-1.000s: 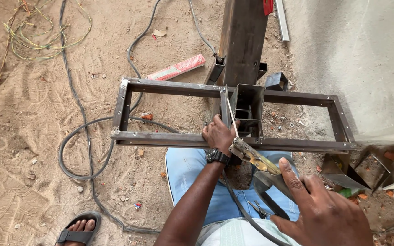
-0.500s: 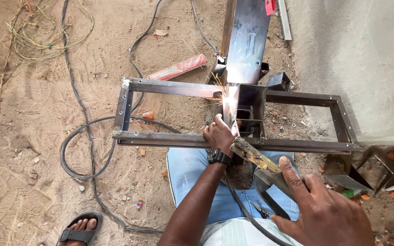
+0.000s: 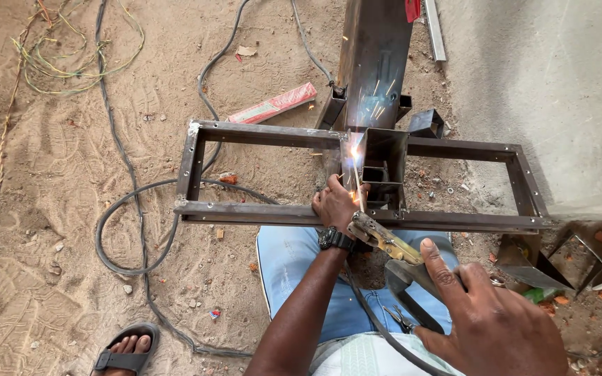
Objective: Welding and grinding a metal frame assembly on the ground.
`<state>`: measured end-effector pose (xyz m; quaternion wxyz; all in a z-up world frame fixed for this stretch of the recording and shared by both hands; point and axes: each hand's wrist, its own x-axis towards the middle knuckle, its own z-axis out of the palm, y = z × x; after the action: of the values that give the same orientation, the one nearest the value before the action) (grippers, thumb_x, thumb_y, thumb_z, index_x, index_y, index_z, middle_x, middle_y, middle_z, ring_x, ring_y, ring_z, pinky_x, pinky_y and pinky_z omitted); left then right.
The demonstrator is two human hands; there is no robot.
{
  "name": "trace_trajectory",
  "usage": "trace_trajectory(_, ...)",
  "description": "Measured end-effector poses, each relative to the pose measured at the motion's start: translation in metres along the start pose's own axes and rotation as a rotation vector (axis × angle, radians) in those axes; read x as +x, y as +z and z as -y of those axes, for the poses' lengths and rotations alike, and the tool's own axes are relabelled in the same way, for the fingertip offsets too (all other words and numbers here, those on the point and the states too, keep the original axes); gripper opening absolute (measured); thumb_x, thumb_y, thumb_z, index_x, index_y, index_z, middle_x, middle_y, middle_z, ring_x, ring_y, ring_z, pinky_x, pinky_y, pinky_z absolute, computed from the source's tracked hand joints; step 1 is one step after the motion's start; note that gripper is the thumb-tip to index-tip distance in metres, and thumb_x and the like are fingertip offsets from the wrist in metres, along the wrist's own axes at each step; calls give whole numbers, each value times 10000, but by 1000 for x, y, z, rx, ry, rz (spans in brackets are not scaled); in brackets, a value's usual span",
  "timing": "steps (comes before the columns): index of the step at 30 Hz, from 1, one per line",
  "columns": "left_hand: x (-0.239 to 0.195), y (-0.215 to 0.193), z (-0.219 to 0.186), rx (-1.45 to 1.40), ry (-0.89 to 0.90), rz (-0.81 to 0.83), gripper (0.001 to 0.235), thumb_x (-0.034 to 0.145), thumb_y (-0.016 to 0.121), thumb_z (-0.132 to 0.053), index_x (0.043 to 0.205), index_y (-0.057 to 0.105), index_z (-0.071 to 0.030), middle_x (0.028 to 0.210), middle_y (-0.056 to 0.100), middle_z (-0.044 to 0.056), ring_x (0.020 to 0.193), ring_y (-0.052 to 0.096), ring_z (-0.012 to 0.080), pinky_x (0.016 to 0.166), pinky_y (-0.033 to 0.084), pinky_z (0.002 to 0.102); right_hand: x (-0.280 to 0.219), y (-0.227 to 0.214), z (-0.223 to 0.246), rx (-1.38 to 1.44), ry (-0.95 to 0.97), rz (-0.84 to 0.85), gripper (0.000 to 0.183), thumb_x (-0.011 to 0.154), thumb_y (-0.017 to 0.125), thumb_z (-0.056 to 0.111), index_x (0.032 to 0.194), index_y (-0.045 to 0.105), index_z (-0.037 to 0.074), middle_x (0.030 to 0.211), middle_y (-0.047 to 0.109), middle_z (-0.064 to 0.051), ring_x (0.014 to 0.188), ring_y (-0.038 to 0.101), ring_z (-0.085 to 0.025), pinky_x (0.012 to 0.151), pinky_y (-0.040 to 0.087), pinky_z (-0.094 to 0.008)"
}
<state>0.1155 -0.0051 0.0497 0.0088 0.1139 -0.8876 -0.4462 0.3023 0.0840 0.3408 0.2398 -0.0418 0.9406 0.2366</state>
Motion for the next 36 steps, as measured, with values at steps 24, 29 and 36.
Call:
trace_trajectory(24, -1, -23, -18, -66, -59, 29, 1044, 763, 655, -801, 1356, 461, 36, 1173, 691, 265, 1199, 628, 354, 1167, 243, 531, -17, 113, -97, 774, -54, -840, 1216, 655, 855, 403, 1556, 210, -99, 1100, 657, -331, 1061, 683, -389, 1100, 491, -505)
trace_trajectory(29, 6, -8, -11, -37, -112, 88, 986, 791, 621, -768, 1366, 461, 16, 1087, 724, 239, 1126, 659, 350, 1156, 266, 520, -27, 118, -85, 694, -227, -871, 1128, 623, 802, 362, 1577, 296, 36, 1174, 651, -332, 1024, 719, -386, 946, 585, -509)
trace_trajectory(36, 4, -7, -13, -56, -112, 90, 949, 802, 655, -741, 1354, 453, 4, 988, 727, 193, 1065, 671, 343, 1143, 250, 535, -21, 118, -56, 535, 65, -501, 1294, 528, 901, 627, 1577, 317, 145, 1067, 739, -173, 792, 773, -238, 671, 613, -371)
